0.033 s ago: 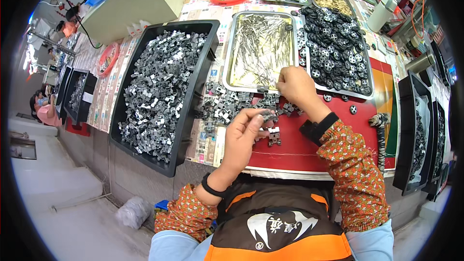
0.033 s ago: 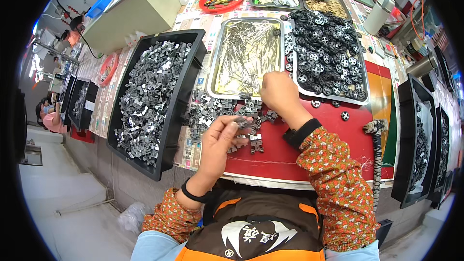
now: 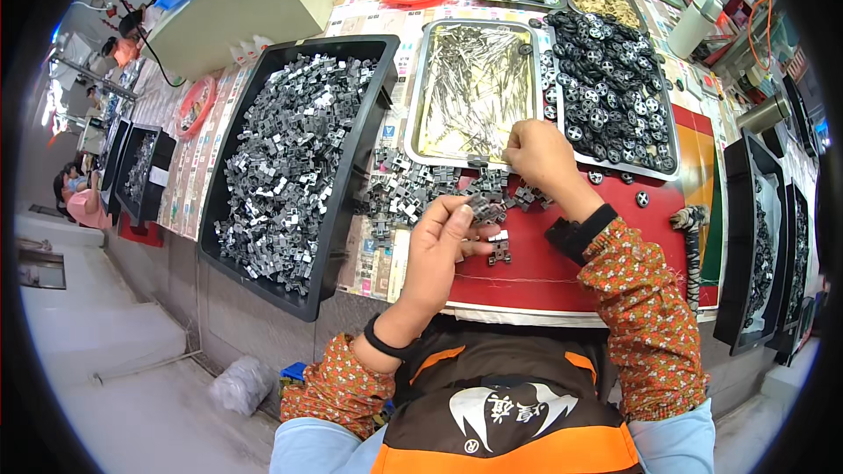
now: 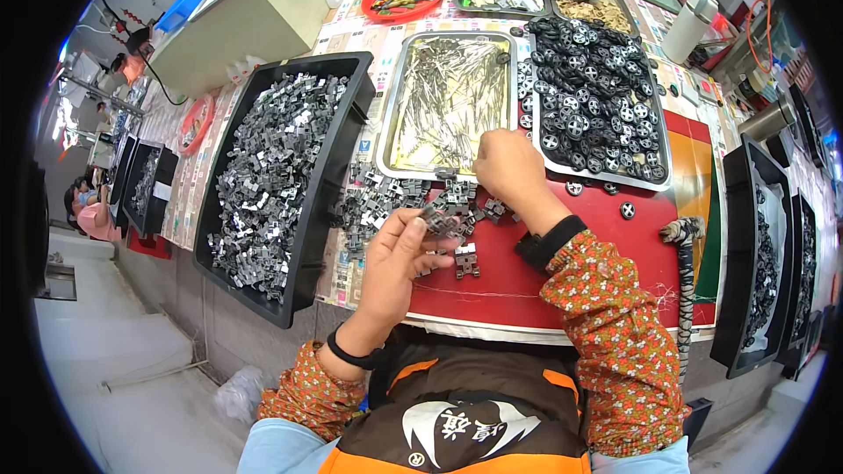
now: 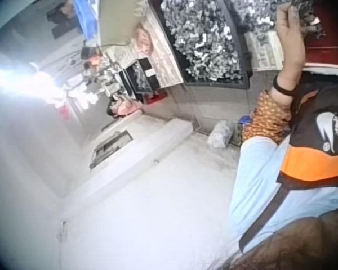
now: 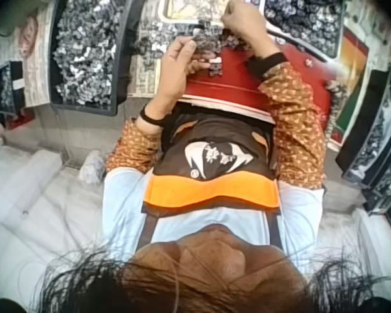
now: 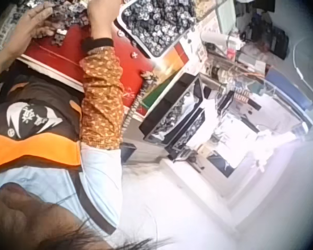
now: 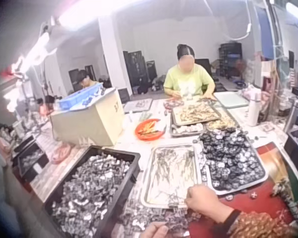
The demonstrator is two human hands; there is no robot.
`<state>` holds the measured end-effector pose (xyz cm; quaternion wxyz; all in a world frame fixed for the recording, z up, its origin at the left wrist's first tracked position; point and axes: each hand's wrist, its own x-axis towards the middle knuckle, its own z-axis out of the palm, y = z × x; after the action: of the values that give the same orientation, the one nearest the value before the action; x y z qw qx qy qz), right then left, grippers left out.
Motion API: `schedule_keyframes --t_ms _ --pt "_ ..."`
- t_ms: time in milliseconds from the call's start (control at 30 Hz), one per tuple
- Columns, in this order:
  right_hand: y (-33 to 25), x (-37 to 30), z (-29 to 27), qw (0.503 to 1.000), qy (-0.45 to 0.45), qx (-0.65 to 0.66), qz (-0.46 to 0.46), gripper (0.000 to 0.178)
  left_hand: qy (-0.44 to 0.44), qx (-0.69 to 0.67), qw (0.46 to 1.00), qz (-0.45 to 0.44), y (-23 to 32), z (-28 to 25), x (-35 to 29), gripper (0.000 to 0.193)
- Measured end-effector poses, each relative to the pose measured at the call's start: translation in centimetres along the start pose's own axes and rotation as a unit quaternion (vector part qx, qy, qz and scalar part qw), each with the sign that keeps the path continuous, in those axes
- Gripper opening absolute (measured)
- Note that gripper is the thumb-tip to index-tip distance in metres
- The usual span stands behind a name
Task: The recorder is assembling small plastic and metal buckle components at a workshop table.
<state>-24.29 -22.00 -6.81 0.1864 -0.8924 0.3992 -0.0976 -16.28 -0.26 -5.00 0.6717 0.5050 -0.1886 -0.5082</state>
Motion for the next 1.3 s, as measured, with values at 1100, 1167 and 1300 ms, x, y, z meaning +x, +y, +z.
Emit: schedule_keyframes --t_ms 1100,1167,1300 --pt "0.8 -2.9 -3.6 0.979 0.04 0.191 -0.051 0.011 -0.009 -0.075 0.991 -0.108 1.4 0.5 -2.8 0.033" --pt "-0.3 -5.9 -5.6 0.961 -0.003 0.257 -0.1 0.01 -0.027 -0.087 0.99 -0.11 0.7 -0.3 -2.8 0.031" --pt "-2.1 -12.7 -8.9 0.936 -0.023 0.316 -0.152 0.008 -0.089 -0.114 0.982 -0.119 0.5 0.1 -3.3 0.034"
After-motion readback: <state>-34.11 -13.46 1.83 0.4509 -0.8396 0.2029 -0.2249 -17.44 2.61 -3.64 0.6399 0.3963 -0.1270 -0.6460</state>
